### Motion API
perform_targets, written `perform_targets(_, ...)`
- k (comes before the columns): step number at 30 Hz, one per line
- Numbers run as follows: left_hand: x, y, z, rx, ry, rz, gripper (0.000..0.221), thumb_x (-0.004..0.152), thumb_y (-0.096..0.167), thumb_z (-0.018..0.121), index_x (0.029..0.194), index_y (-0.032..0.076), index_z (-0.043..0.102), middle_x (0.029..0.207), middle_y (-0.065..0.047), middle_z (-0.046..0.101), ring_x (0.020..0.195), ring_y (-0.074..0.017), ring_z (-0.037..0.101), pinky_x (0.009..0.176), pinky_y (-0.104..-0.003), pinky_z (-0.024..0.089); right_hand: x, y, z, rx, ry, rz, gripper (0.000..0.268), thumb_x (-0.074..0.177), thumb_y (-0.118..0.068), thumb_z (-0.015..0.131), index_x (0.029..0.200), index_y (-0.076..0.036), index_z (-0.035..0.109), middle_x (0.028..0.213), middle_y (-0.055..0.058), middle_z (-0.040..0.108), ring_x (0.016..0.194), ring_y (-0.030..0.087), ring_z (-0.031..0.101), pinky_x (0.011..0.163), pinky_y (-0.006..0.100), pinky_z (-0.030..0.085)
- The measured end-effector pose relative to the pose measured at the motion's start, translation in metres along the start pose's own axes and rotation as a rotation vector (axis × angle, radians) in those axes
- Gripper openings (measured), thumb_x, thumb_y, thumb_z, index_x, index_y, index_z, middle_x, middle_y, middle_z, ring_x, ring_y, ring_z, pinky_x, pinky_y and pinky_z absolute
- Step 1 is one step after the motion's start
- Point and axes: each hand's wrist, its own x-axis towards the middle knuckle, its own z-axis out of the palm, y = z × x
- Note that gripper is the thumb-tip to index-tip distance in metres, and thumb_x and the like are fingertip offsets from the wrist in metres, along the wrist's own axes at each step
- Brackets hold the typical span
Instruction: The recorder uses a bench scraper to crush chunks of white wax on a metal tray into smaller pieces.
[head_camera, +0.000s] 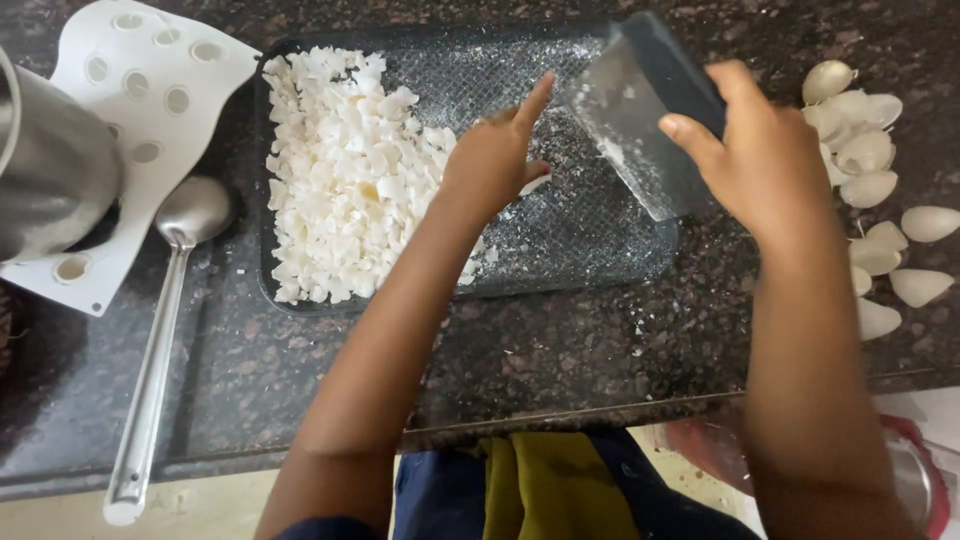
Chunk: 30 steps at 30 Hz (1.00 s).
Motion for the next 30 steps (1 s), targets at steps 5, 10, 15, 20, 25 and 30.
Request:
perform_targets(5, 0.007, 0.000, 0.028, -0.003, -0.259, -0.151, 0.048, 0.080, 0.036, 0.082, 0.119, 0.015, 0.066, 0.105, -0.014, 0.073, 0.096, -0.0318, 0.071, 0.084, -0.045, 0.055, -0.013, 0.026, -0.007, 0.032, 0.069, 0.075, 0.050, 0.104, -0.040, 0.078, 0.137, -0.006, 0.061, 0.085, 0.018, 0.070, 0.080, 0.033, 0.072, 0.067, 0.045, 0.053)
perform_targets(10, 0.022, 0.009, 0.055, -0.041, -0.050, -0.126, 0.028, 0.084, 0.035, 0.081, 0.091, 0.008, 0.074, 0.096, -0.016, 0.074, 0.088, -0.0340, 0.072, 0.077, -0.045, 0.056, -0.019, 0.040, -0.011, 0.066, 0.099, 0.103, 0.050, 0.105, -0.038, 0.078, 0.137, -0.004, 0.061, 0.083, 0.015, 0.067, 0.075, 0.030, 0.069, 0.064, 0.042, 0.051)
perform_targets(15, 0.024, -0.008, 0.071, -0.234, 0.096, -0.036, 0.034, 0.088, 0.033, 0.081, 0.111, 0.009, 0.072, 0.106, -0.015, 0.073, 0.094, -0.0340, 0.073, 0.081, -0.043, 0.057, -0.023, 0.052, -0.013, 0.076, 0.095, 0.102, 0.049, 0.106, -0.036, 0.079, 0.137, -0.003, 0.061, 0.083, 0.015, 0.066, 0.074, 0.028, 0.067, 0.065, 0.042, 0.050)
perform_targets(20, 0.002, 0.009, 0.030, -0.036, -0.113, -0.102, 0.071, 0.070, 0.043, 0.091, 0.127, 0.016, 0.057, 0.117, -0.016, 0.069, 0.110, -0.0404, 0.065, 0.089, -0.049, 0.051, -0.026, 0.038, -0.012, 0.096, 0.131, 0.046, 0.048, 0.107, -0.035, 0.077, 0.137, -0.002, 0.059, 0.094, 0.016, 0.071, 0.082, 0.030, 0.072, 0.071, 0.041, 0.053)
perform_targets(25, -0.011, 0.002, 0.036, 0.121, -0.293, -0.235, 0.077, 0.071, 0.042, 0.089, 0.134, 0.023, 0.049, 0.112, -0.005, 0.076, 0.122, -0.0366, 0.060, 0.097, -0.051, 0.045, -0.019, -0.014, -0.003, 0.091, 0.040, 0.073, 0.051, 0.103, -0.039, 0.077, 0.137, -0.005, 0.059, 0.085, 0.019, 0.072, 0.078, 0.033, 0.073, 0.068, 0.045, 0.054)
perform_targets(30, -0.022, 0.006, 0.029, 0.280, -0.212, -0.279, 0.089, 0.073, 0.051, 0.088, 0.136, 0.008, 0.042, 0.103, -0.020, 0.073, 0.112, -0.0364, 0.063, 0.091, -0.049, 0.046, -0.007, -0.036, 0.021, -0.014, 0.034, -0.140, 0.042, 0.105, -0.040, 0.070, 0.131, -0.010, 0.057, 0.083, 0.018, 0.073, 0.075, 0.037, 0.074, 0.060, 0.048, 0.057)
